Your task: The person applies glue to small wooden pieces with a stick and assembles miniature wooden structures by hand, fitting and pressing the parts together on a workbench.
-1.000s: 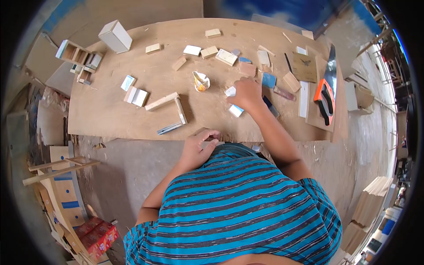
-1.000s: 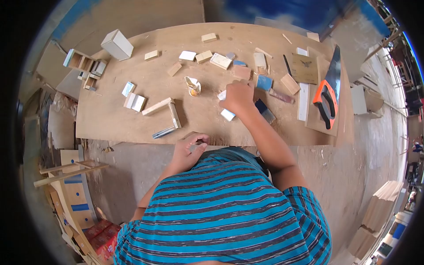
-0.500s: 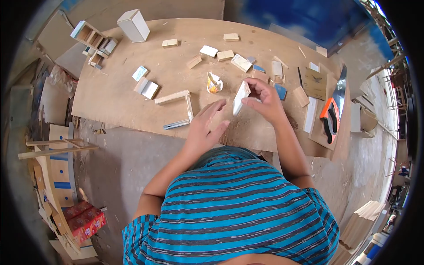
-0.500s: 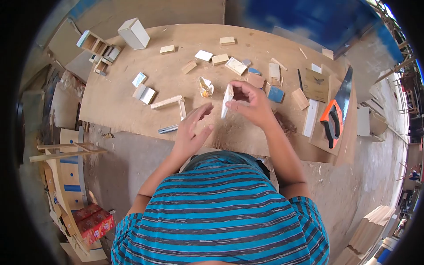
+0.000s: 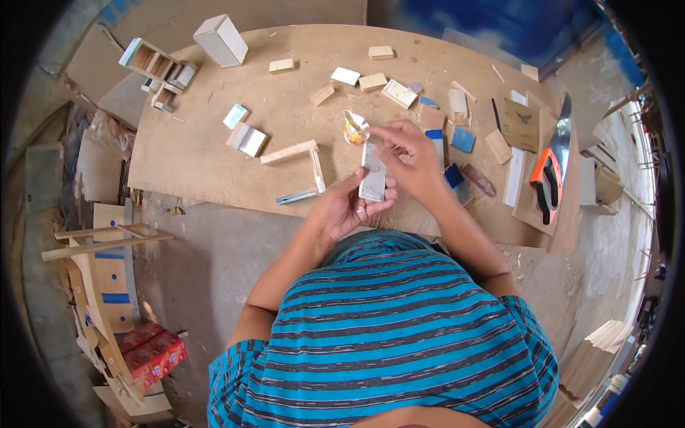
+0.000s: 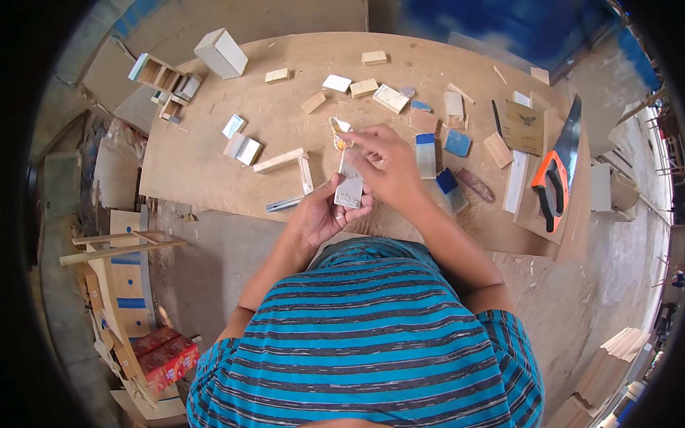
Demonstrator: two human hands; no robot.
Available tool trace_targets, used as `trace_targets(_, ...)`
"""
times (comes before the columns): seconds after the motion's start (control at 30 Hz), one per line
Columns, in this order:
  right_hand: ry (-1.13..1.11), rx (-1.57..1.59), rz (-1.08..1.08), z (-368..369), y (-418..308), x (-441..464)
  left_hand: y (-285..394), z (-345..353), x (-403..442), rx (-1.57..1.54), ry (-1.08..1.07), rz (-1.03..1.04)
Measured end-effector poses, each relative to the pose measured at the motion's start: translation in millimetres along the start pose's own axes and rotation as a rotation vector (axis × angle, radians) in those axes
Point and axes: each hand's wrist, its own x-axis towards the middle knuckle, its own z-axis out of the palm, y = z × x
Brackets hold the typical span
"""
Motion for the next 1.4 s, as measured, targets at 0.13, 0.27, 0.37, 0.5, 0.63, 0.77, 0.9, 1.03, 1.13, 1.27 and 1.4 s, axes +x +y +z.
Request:
trace_targets(0.13, 0.019, -0.063, 0.221, -7.3, 24.9, -9.4, -1.7, 16.6, -5.2, 0.052, 0.105, 0.121)
trace_targets(0.27, -0.266, 0.073, 0.391, -7.3, 21.1, -46.0, -21.0, 2.4, 1.9, 0.415, 0.188, 0.14)
trace_targets(0.37, 0.004, 0.23, 0.305, -8.9, 33.4, -77.3, -32.4, -17.6, 10.8, 0.748, 0.227, 0.065)
trace_targets(0.5, 0.195, 0.371, 0.435, -71.4, 27.0, -91.5, -38.5, -8.9, 32.5, 1.222, 0.107, 0.205)
trace_targets(0.63, 0.335, -0.352, 0.529, -154.4, 15.4, -119.7, -48.4, 44.7, 85.9, 1.718, -0.239, 0.621)
trace_targets(0.77, 0.392, -0.555, 0.513, -176.8, 7.8, -151.7, -86.8, 64.1, 163.2, 2.122, -0.42, 0.736)
trace_targets(0.9, 0.552, -0.371, 0.508, -186.9, 19.2, -170.6, -111.2, 73.4, 207.7, 2.449, -0.541, 0.549)
trace_targets(1.03, 0.679, -0.061, 0.393, -200.6, 24.6, -174.7, -117.7, 85.0, 203.2, 2.127, -0.405, 0.543)
trace_targets(1.13, 0.617, 0.233, 0.383, -211.1, 19.1, -169.5, -107.2, 75.7, 179.9, 1.608, -0.236, 0.256)
trace_targets(1.27, 0.494, 0.465, 0.349, -184.6, 33.0, -148.4, -87.8, 46.3, 120.3, 0.932, -0.059, -0.094)
trace_targets(1.4, 0.219, -0.045, 0.284, -131.5, 44.3, -129.9, -79.8, -13.2, 83.0, 1.034, 0.134, -0.088)
